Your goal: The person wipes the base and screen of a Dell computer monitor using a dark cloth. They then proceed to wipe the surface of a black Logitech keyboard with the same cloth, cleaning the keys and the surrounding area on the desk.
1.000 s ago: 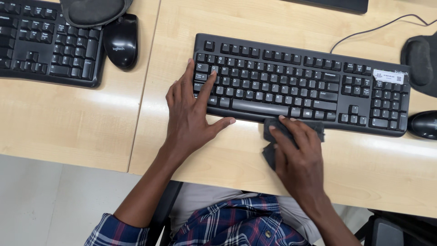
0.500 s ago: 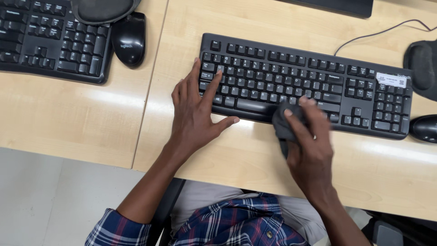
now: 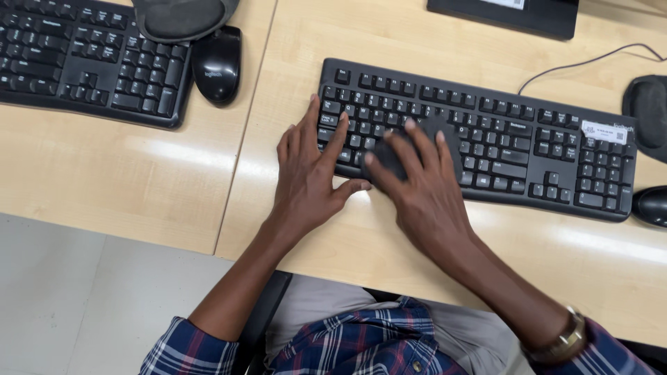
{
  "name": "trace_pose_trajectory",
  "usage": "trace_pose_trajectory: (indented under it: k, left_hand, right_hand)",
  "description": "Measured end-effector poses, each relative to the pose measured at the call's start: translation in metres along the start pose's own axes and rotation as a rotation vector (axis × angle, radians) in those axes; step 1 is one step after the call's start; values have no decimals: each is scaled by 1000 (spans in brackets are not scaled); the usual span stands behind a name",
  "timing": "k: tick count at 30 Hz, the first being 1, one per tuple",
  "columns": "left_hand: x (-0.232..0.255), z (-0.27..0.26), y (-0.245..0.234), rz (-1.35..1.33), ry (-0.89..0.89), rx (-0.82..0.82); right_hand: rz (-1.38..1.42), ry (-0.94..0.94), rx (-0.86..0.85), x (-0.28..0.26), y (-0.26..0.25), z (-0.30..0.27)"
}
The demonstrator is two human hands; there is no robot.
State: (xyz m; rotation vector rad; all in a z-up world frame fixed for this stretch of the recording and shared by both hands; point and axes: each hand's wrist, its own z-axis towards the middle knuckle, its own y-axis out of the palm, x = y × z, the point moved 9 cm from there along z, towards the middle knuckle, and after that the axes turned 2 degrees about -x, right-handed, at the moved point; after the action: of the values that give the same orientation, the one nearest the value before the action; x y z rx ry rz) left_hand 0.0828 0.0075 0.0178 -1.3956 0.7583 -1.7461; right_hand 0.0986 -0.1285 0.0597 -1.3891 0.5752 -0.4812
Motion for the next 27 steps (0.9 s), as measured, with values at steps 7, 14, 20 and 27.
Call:
trace_pose_trajectory:
  k: [7,14,20,27]
  left_hand:
    - [-1,4,-1,-86,-43,-11]
    - [-2,1,-3,-138,-67,5]
    - [-4,2,-5,-169,-94,18]
    - [8,4,-8,-52,-54,23]
  right_hand:
    - [-84,159,20,61,-10,-3]
    - [34,-87,-4,1,20,25]
    - [234,-52,128,15,10,91]
    - [191,44,201,49,5,77]
